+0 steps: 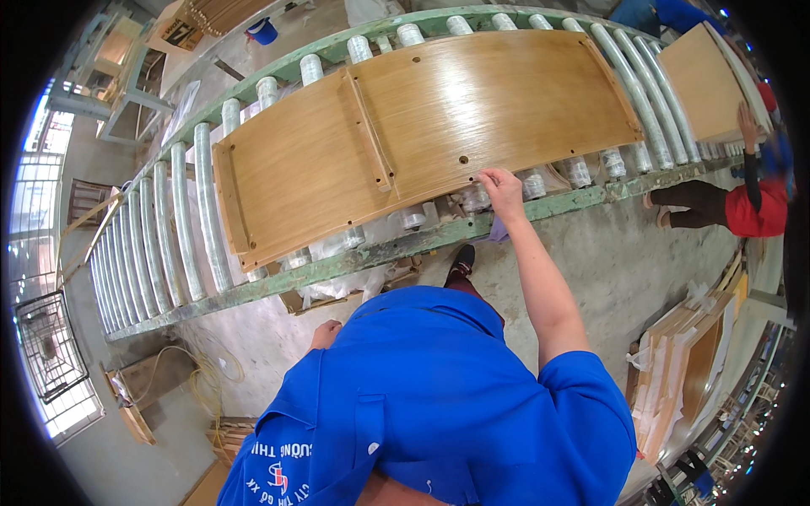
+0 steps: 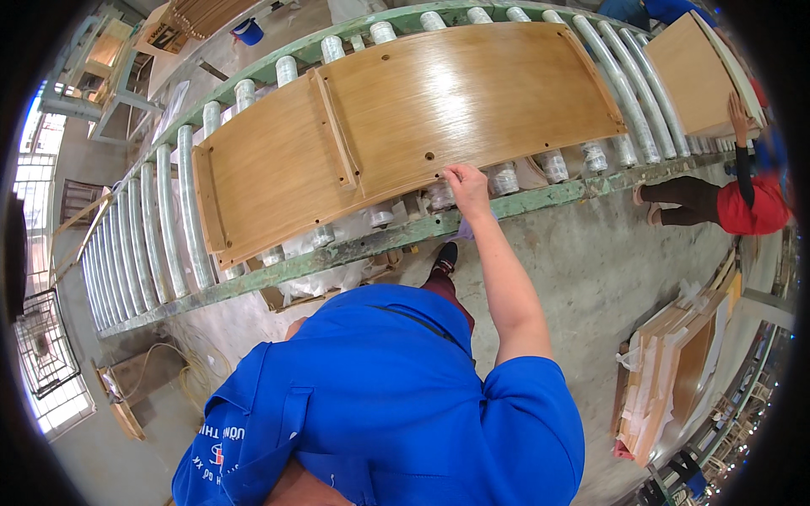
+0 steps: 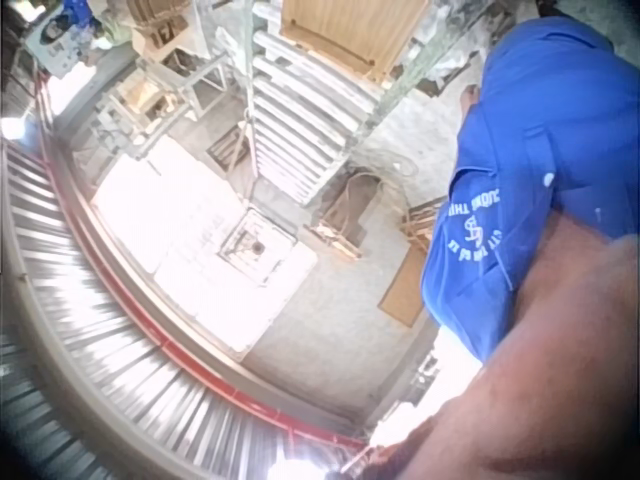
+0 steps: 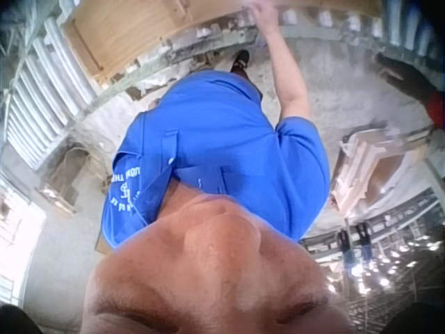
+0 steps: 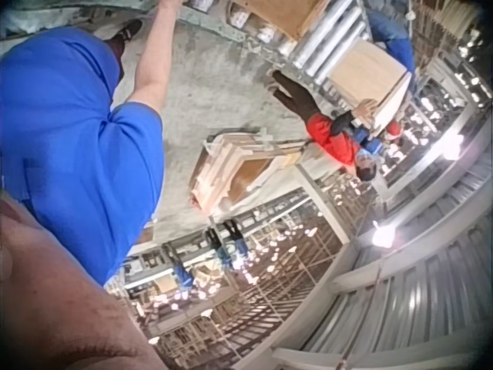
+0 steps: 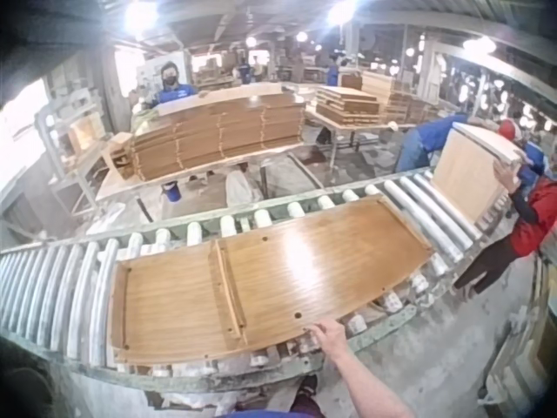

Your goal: The person wipes a large wooden panel with a white cloth, then places it on a roller conveyor. They continue wiping the panel on the conveyor and handle a small white object near the rollers. Other workers are visible in the background.

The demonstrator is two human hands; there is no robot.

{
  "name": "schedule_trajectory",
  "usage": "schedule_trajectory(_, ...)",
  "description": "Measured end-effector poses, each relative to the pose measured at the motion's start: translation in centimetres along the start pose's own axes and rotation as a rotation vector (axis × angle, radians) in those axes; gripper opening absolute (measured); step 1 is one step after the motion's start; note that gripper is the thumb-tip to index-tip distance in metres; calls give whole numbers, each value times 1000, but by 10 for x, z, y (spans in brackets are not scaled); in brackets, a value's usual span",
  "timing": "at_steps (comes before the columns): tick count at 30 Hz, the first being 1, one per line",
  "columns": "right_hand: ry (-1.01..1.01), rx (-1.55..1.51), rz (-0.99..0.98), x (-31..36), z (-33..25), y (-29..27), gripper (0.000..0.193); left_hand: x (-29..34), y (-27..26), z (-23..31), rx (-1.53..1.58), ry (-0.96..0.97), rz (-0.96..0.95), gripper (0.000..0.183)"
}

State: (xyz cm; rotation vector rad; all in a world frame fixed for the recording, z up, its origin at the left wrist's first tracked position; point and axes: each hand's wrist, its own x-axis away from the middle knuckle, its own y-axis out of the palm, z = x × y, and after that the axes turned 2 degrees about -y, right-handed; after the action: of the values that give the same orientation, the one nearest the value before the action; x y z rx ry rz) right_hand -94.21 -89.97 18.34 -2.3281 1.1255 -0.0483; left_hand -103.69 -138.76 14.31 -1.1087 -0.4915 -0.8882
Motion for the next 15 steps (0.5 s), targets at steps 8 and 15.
schedule_trajectory(8, -36, 51, 20, -6, 13, -15, 12, -3, 4, 20, 12, 46, 41, 33)
schedule_trajectory(15, -57, 98, 135, -19, 38, -54, 12, -5, 12, 46, -29, 26, 2, 33)
